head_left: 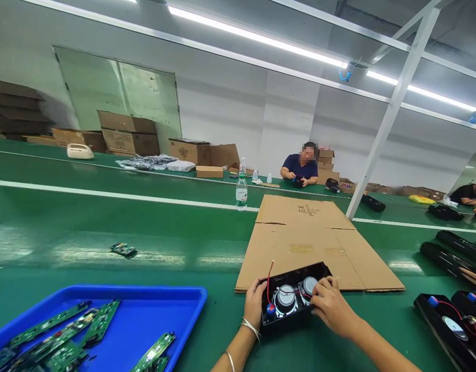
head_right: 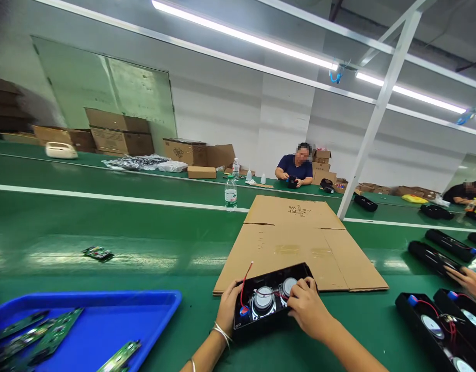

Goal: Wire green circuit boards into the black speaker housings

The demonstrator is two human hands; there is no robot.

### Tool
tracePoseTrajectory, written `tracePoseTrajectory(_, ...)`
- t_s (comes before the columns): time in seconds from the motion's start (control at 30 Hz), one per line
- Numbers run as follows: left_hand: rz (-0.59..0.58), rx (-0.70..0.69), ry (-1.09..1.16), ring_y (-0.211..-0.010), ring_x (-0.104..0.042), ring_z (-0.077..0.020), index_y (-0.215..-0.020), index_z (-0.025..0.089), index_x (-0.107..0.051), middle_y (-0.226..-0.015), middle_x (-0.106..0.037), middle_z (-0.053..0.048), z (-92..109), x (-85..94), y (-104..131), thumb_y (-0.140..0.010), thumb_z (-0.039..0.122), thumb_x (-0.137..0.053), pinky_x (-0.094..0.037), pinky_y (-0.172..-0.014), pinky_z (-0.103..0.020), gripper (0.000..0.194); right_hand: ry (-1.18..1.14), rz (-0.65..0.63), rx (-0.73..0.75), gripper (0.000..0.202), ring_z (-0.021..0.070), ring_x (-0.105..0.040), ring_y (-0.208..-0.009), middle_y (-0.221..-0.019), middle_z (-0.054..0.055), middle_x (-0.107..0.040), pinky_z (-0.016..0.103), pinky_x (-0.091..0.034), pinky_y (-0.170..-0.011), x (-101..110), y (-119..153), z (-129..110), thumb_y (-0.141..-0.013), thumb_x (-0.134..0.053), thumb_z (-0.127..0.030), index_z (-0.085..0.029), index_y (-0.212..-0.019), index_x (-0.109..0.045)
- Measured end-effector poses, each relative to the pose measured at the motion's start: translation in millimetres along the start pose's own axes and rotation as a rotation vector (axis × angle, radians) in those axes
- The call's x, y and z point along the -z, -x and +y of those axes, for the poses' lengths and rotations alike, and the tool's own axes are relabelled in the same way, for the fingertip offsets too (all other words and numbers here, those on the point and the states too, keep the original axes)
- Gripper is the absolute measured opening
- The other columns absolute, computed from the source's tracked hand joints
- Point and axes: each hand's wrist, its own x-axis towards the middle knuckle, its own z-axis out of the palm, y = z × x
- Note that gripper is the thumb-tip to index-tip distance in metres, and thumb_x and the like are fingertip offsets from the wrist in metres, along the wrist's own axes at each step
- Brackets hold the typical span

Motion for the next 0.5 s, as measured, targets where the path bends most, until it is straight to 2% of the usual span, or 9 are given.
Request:
tracePoseTrajectory(0.13, -0.165, 0.054, 0.047, -0.059, -0.055, -0.0153, -0.06, 0.017, -0.057, -0.056, -0.057, 0.003, 1.2, -7.3, 5.6, -0.06, 0.034, -0.051, -0.043, -0.059, -0.026, 0.018, -0.047, -0.081, -0.025, 0.012, 0.0189, -0.044, -0.084, -0.087, 0.001, -0.054, 0.039, -0.03, -0.082, 4.9, 40.9, -22.7, -0.067, -0.061, -0.013, -0.02, -0.073, -0.054)
tracePoseTrajectory(0.23, -0.243, 0.066, 0.084, -0.055, -0.051, -0.0122, -0.058, 0.017, -0.054, -0.053, -0.052, 0.005, -0.7, -12.2, 9.5, -0.062, 0.033, -0.054, -0.041, -0.058, -0.024, 0.017, -0.129, -0.127, -0.143, 0.013, 0.0204, -0.046, -0.085, -0.092, 0.003, -0.055, 0.036, -0.034, -0.077, 10.3, 47.7, -33.5, -0.066, -0.063, -0.014, -0.019, -0.074, -0.054)
tracePoseTrajectory(0.33, -0.283, 0.06, 0.102, -0.056, -0.051, -0.0108, -0.061, 0.017, -0.051, -0.056, -0.05, 0.005, -3.2, -13.3, 10.1, -0.072, 0.035, -0.053, -0.041, -0.059, -0.026, 0.021, -0.356, -0.106, -0.245, 0.009, 0.0183, -0.049, -0.084, -0.093, 0.003, -0.053, 0.029, -0.038, -0.074, 17.0, 30.3, -46.4, -0.074, -0.058, -0.022, -0.021, -0.082, -0.056)
tracePoseTrajectory(0.4, -0.294, 0.06, 0.094, -0.06, -0.053, -0.0114, -0.065, 0.016, -0.052, -0.06, -0.053, 0.004, -5.0, -13.5, 9.5, -0.079, 0.035, -0.051, -0.043, -0.063, -0.029, 0.024, -0.49, -0.053, -0.294, 0.017, 0.0172, -0.052, -0.084, -0.094, 0.004, -0.052, 0.027, -0.04, -0.075, 16.7, 9.6, -55.5, -0.079, -0.05, -0.028, -0.022, -0.093, -0.057)
tracePoseTrajectory(0.5, -0.298, 0.076, 0.063, -0.071, -0.057, -0.0134, -0.074, 0.014, -0.056, -0.073, -0.059, 0.001, -7.2, -14.8, 8.3, -0.083, 0.034, -0.05, -0.045, -0.07, -0.033, 0.023, -0.59, 0.037, -0.308, 0.029, 0.02, -0.053, -0.084, -0.09, 0.007, -0.054, 0.03, -0.04, -0.076, 6.9, -25.1, -65.0, -0.079, -0.047, -0.035, -0.019, -0.099, -0.06)
